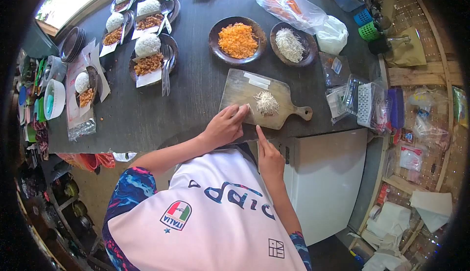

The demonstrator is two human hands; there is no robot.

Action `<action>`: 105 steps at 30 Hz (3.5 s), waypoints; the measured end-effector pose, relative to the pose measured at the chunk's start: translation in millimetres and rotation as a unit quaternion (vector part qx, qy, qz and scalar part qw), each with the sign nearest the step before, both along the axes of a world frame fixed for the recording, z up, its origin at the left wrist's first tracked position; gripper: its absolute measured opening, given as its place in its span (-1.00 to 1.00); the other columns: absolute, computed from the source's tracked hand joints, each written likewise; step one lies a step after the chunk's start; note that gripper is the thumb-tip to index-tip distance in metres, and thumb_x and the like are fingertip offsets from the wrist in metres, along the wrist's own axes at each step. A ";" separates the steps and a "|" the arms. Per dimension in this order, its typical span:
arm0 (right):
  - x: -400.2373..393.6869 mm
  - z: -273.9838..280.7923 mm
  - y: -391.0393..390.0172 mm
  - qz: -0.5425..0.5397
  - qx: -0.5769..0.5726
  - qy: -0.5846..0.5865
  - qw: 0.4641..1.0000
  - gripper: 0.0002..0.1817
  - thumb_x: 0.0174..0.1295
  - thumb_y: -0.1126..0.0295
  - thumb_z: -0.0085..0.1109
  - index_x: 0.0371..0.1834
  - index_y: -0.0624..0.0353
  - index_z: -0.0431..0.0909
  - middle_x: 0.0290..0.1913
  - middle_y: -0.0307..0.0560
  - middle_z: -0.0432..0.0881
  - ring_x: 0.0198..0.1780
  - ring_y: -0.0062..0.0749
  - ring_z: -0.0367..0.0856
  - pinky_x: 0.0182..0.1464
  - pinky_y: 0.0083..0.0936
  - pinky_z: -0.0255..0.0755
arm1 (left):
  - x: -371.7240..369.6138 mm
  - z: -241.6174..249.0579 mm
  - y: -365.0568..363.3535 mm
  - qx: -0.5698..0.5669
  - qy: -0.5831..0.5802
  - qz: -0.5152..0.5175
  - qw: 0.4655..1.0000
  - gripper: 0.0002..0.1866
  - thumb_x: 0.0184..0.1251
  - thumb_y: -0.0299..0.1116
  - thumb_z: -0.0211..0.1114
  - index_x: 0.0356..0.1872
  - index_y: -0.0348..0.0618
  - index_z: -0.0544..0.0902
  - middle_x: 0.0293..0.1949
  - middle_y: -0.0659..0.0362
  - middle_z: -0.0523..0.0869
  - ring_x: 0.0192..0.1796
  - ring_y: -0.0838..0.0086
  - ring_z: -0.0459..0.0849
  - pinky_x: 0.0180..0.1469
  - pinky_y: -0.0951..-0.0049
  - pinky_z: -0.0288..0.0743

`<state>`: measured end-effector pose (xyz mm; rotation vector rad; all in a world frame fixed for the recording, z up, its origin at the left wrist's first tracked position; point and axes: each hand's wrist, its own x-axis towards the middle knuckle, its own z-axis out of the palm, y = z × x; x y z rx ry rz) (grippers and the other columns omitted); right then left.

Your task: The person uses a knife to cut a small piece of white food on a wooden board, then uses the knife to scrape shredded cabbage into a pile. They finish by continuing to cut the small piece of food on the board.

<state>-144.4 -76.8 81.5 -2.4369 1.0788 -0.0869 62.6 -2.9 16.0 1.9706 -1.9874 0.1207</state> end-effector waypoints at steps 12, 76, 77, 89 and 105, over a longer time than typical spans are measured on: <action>14.3 -15.6 -8.2 0.012 0.001 -0.022 1.000 -0.36 0.62 0.30 0.15 0.70 -0.54 0.32 -0.34 0.08 0.74 -0.33 0.08 0.78 -0.29 -0.01 0.59 | 7.3 -1.1 0.9 0.003 0.011 -0.025 1.000 -0.37 0.27 -0.21 0.33 0.27 -0.49 0.67 0.47 0.02 0.49 0.41 0.21 0.46 0.51 0.28 0.40; 1.6 -15.0 6.0 0.001 -0.019 -0.016 1.000 -0.38 0.62 0.27 0.15 0.69 -0.56 0.35 -0.38 -0.01 0.73 -0.38 0.00 0.76 -0.33 -0.08 0.60 | -13.3 -1.2 0.9 -0.001 0.014 0.060 0.998 -0.29 0.24 -0.28 0.33 0.41 -0.50 0.58 0.48 0.02 0.49 0.45 0.23 0.46 0.51 0.29 0.44; 3.3 -16.7 5.6 0.001 -0.013 -0.020 1.000 -0.38 0.62 0.27 0.14 0.68 -0.56 0.35 -0.37 0.00 0.73 -0.37 0.01 0.76 -0.32 -0.08 0.60 | -13.5 1.8 1.7 -0.001 0.019 0.061 0.998 -0.30 0.24 -0.28 0.33 0.40 -0.50 0.58 0.47 0.01 0.49 0.45 0.22 0.46 0.51 0.29 0.44; 1.6 -7.7 9.5 -0.029 0.025 -0.003 0.999 -0.41 0.61 0.32 0.18 0.64 -0.49 0.44 -0.27 0.12 0.77 -0.29 0.12 0.75 -0.25 -0.09 0.57 | -17.8 2.1 1.1 -0.045 0.027 0.064 0.997 -0.38 0.24 -0.25 0.28 0.22 -0.59 0.66 0.39 -0.03 0.54 0.37 0.19 0.50 0.51 0.28 0.42; 20.9 -28.2 -8.0 0.025 -0.013 -0.052 0.998 -0.37 0.62 0.29 0.15 0.69 -0.53 0.35 -0.35 0.03 0.73 -0.31 0.01 0.77 -0.27 -0.07 0.61 | -14.9 -1.2 1.6 -0.030 0.050 0.066 0.996 -0.35 0.27 -0.27 0.30 0.33 -0.56 0.60 0.42 -0.02 0.51 0.42 0.20 0.49 0.53 0.26 0.40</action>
